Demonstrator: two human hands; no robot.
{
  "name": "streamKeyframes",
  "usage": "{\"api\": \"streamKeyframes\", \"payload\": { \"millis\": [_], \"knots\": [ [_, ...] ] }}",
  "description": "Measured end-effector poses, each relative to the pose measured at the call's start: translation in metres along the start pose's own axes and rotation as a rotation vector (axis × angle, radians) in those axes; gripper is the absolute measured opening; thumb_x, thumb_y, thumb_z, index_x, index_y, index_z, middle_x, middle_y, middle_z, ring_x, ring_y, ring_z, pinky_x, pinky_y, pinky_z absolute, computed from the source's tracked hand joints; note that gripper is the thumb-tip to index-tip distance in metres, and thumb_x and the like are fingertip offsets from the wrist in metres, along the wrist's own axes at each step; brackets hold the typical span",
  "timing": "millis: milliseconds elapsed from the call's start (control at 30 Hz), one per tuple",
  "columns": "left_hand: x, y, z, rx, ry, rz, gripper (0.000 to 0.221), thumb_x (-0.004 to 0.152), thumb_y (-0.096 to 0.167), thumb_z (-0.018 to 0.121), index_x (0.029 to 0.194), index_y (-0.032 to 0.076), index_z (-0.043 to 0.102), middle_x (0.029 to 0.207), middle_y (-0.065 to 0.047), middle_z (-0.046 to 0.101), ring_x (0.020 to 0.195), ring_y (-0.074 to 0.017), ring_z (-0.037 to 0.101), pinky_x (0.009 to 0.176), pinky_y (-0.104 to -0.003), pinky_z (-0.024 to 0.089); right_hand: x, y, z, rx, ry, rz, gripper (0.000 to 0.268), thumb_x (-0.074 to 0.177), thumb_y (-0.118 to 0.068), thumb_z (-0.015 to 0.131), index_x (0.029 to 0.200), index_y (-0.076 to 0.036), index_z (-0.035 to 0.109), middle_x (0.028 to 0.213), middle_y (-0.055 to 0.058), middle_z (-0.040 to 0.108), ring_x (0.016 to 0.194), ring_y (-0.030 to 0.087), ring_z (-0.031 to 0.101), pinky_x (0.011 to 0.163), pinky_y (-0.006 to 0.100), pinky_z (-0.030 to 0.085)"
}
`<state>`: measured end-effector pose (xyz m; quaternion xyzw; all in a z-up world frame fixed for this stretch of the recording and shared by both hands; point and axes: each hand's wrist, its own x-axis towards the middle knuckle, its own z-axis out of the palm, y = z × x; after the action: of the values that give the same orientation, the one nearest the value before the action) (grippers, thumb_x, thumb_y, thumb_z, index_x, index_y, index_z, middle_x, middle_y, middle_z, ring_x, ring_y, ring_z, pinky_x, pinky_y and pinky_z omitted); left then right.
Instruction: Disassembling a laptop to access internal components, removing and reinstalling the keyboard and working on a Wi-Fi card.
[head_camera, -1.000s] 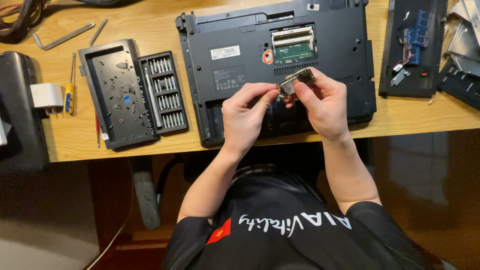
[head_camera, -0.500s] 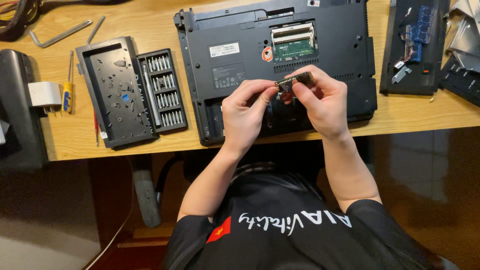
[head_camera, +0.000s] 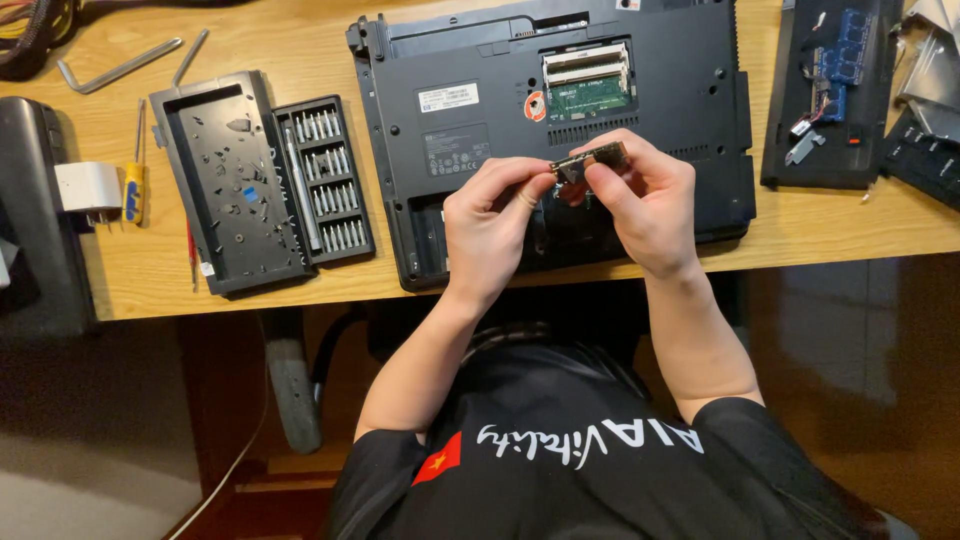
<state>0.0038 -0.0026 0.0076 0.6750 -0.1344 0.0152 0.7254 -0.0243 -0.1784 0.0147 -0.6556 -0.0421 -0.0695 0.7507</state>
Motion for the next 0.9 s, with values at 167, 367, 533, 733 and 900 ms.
{"api": "streamKeyframes", "payload": {
  "millis": [167, 367, 533, 733, 900],
  "knots": [
    [-0.001, -0.001, 0.001, -0.015, 0.01, -0.02, 0.01, 0.097, 0.002, 0.075, 0.107, 0.0, 0.075, 0.102, -0.006, 0.074, 0.091, -0.0105, 0.067, 0.082, -0.023, 0.054, 0.0, -0.001, 0.001, -0.012, 0.002, -0.003, 0.013, 0.108, -0.004, 0.062, 0.114, 0.007, 0.066, 0.103, 0.008, 0.069, 0.092, 0.013, 0.068, 0.086, 0.029, 0.058],
    [-0.002, 0.0, 0.001, 0.03, 0.027, -0.022, 0.01, 0.096, 0.003, 0.076, 0.106, 0.0, 0.075, 0.099, -0.005, 0.074, 0.087, -0.0096, 0.066, 0.079, -0.022, 0.054, -0.002, -0.001, 0.003, -0.061, 0.013, -0.075, 0.009, 0.106, 0.003, 0.062, 0.111, 0.008, 0.068, 0.11, 0.008, 0.066, 0.094, 0.015, 0.069, 0.084, 0.027, 0.058],
    [-0.002, 0.001, 0.001, 0.066, 0.049, -0.007, 0.01, 0.095, 0.003, 0.077, 0.105, 0.0, 0.076, 0.095, -0.005, 0.074, 0.084, -0.0087, 0.065, 0.077, -0.022, 0.053, -0.002, -0.002, 0.003, -0.188, 0.031, -0.117, 0.009, 0.105, 0.004, 0.064, 0.11, 0.006, 0.071, 0.104, 0.008, 0.065, 0.088, 0.013, 0.068, 0.076, 0.023, 0.054],
    [-0.004, 0.005, 0.001, 0.06, 0.06, -0.034, 0.011, 0.094, 0.003, 0.077, 0.104, 0.0, 0.077, 0.091, -0.004, 0.072, 0.08, -0.0079, 0.063, 0.072, -0.021, 0.05, -0.001, -0.009, 0.009, -0.281, 0.016, -0.205, 0.008, 0.106, 0.003, 0.065, 0.112, 0.003, 0.071, 0.102, 0.006, 0.062, 0.09, 0.013, 0.066, 0.08, 0.024, 0.058],
    [-0.004, 0.003, 0.0, 0.036, 0.061, -0.043, 0.011, 0.094, 0.002, 0.077, 0.105, -0.001, 0.077, 0.091, -0.005, 0.073, 0.081, -0.0081, 0.063, 0.073, -0.022, 0.05, -0.001, -0.012, 0.011, -0.422, 0.011, -0.268, 0.008, 0.104, 0.003, 0.068, 0.111, 0.003, 0.071, 0.1, 0.008, 0.065, 0.088, 0.015, 0.067, 0.079, 0.025, 0.055]
  ]
}}
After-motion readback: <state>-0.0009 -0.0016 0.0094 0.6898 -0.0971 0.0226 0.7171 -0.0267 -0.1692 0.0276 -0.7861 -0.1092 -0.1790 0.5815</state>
